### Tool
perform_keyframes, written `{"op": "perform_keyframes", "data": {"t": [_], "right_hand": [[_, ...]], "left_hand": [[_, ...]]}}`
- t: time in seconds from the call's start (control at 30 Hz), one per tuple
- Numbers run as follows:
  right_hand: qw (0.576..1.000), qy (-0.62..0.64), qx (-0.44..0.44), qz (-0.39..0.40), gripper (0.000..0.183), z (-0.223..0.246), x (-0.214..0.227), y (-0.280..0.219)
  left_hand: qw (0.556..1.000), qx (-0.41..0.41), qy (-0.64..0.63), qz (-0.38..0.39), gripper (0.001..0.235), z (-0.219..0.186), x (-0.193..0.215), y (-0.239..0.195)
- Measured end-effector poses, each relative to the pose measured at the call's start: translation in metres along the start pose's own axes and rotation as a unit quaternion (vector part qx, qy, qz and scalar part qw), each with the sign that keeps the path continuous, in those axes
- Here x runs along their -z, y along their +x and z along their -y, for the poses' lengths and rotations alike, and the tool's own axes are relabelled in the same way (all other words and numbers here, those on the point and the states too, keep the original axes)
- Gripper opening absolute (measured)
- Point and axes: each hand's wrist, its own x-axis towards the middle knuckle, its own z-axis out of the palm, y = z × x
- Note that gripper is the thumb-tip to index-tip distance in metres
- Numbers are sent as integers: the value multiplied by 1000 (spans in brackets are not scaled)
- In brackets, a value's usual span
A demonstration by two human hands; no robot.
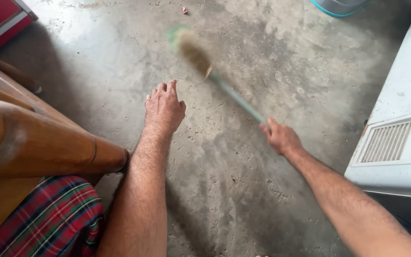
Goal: Sweeping the floor and under a cabinet with a broom.
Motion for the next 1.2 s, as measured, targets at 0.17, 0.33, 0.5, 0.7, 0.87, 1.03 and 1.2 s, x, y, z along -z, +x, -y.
{"op": "perform_keyframes", "data": {"t": [0.17,0.33,0.5,0.7,0.87,1.03,1.2], "right_hand": [[975,-114,189,40,40,-55,-12,-35],[977,-141,134,91,42,-80,-7,-35],[994,-96,-56,24,48,-14,24,-37],[987,62,88,-117,32,-35,-105,13],[933,328,-117,90,50,105,-5,-71],[917,396,-44,20,41,132,-31,-97],[861,473,-162,-97,23,142,-65,-111]], "left_hand": [[1000,-23,-6,-11,66,-10,-12,6],[998,-56,-16,-10,66,-35,-17,12],[994,-102,-30,-21,67,-58,-11,15],[994,-112,-14,-9,69,-58,-20,6],[991,-132,-17,-10,67,-60,-35,10],[987,-156,-24,-13,67,-67,-45,12],[982,-183,-22,-36,66,-69,-38,5]]}}
